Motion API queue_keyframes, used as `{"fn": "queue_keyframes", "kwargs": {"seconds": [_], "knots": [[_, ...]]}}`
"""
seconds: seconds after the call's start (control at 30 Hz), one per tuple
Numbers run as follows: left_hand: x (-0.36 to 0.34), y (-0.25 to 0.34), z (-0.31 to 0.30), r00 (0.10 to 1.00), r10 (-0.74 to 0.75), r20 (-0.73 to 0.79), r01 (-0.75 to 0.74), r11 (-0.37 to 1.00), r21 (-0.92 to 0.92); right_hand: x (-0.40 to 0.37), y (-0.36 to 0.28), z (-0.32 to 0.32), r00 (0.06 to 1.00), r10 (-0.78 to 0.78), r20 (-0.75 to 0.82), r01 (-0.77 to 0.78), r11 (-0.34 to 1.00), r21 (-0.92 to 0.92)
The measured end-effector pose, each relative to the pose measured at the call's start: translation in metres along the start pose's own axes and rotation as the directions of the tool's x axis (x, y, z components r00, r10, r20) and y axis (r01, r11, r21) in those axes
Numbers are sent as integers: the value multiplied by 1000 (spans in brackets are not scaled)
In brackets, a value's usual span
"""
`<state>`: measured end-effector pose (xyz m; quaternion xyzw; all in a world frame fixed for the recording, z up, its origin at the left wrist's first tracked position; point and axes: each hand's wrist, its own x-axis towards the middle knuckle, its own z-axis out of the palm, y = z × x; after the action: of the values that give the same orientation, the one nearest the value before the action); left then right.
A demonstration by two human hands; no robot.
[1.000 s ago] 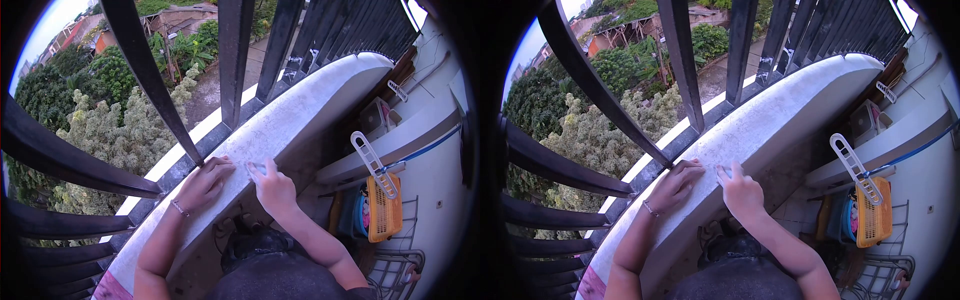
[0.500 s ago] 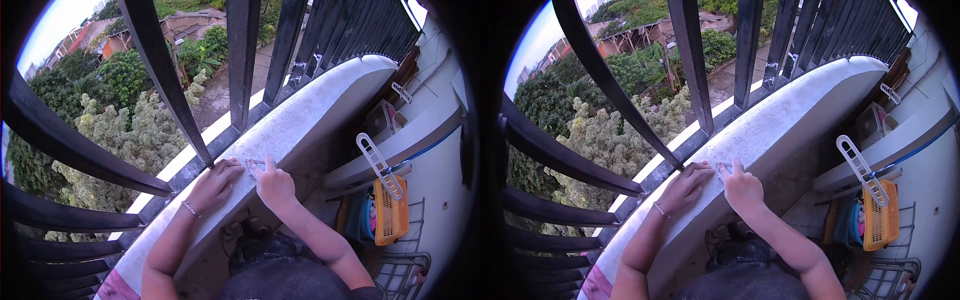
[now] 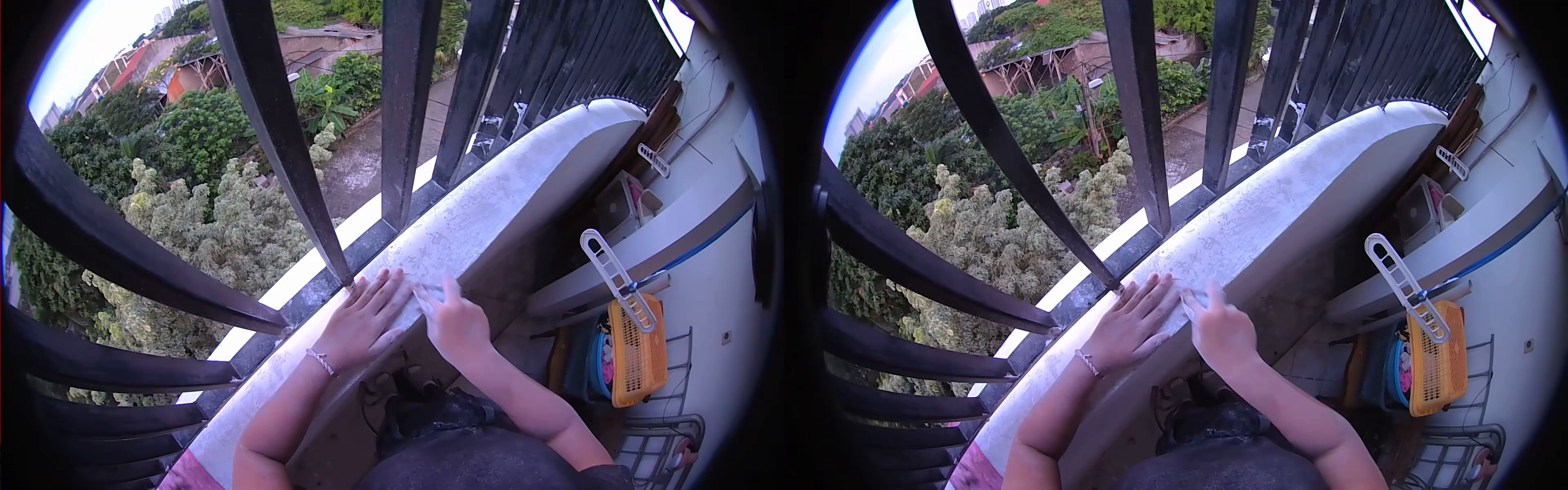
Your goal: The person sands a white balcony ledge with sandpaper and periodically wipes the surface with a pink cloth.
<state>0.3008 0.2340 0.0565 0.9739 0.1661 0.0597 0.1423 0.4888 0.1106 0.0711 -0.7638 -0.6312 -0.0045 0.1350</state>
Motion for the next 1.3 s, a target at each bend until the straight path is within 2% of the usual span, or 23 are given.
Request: {"fn": "queue_keyframes", "kwargs": {"seconds": [0.07,0.2,0.3,0.33,0.43,0.53,0.63,0.67,0.77,0.87,0.97,1.0,1.1,1.13,1.27,1.3], "knots": [[0,-1,3,1000,-19,-10,19,999,-35,-24,7,-8,999,-2,-43,7,993,116],[2,0,-1,1000,-14,-13,14,1000,4,-25,2,-15,999,32,-22,-31,998,46],[4,1,-2,1000,-21,0,21,1000,10,3,3,4,999,-10,-53,9,1000,-27],[5,2,-5,1000,-26,4,26,1000,1,9,1,0,1000,4,-1,-4,999,-40],[4,2,-4,1000,-26,-1,26,1000,-2,-5,-2,-6,999,4,-36,-4,1000,-12],[4,3,-5,999,-36,4,36,999,-18,-20,2,-13,999,41,-12,-39,994,98],[5,1,-1,999,-38,21,37,999,29,2,1,-2,1000,-11,-15,10,999,-50],[5,2,-2,999,-44,19,44,999,12,13,-3,0,1000,-6,28,9,995,-100],[4,3,-3,999,-49,15,49,999,0,12,-8,7,1000,18,-7,-19,989,-148],[4,1,-3,999,-41,8,41,999,-15,-14,2,-12,999,36,0,-36,999,-21],[5,0,-4,999,-34,7,34,999,7,-19,3,-15,998,60,1,-60,998,-27],[5,-1,-2,1000,-31,3,31,999,10,-12,-2,-13,997,80,-7,-81,991,-107],[5,-2,1,1000,-29,-3,29,999,36,19,-4,4,996,85,-1,-84,982,-168],[5,-2,-2,1000,-27,-5,27,999,25,18,-5,5,996,86,-14,-87,982,-168],[4,-5,-3,1000,-15,-13,15,1000,-15,-19,7,-15,993,119,0,-119,993,16],[5,-5,-1,1000,-13,-18,13,1000,-25,-23,8,-14,993,115,18,-115,993,-29]]}}
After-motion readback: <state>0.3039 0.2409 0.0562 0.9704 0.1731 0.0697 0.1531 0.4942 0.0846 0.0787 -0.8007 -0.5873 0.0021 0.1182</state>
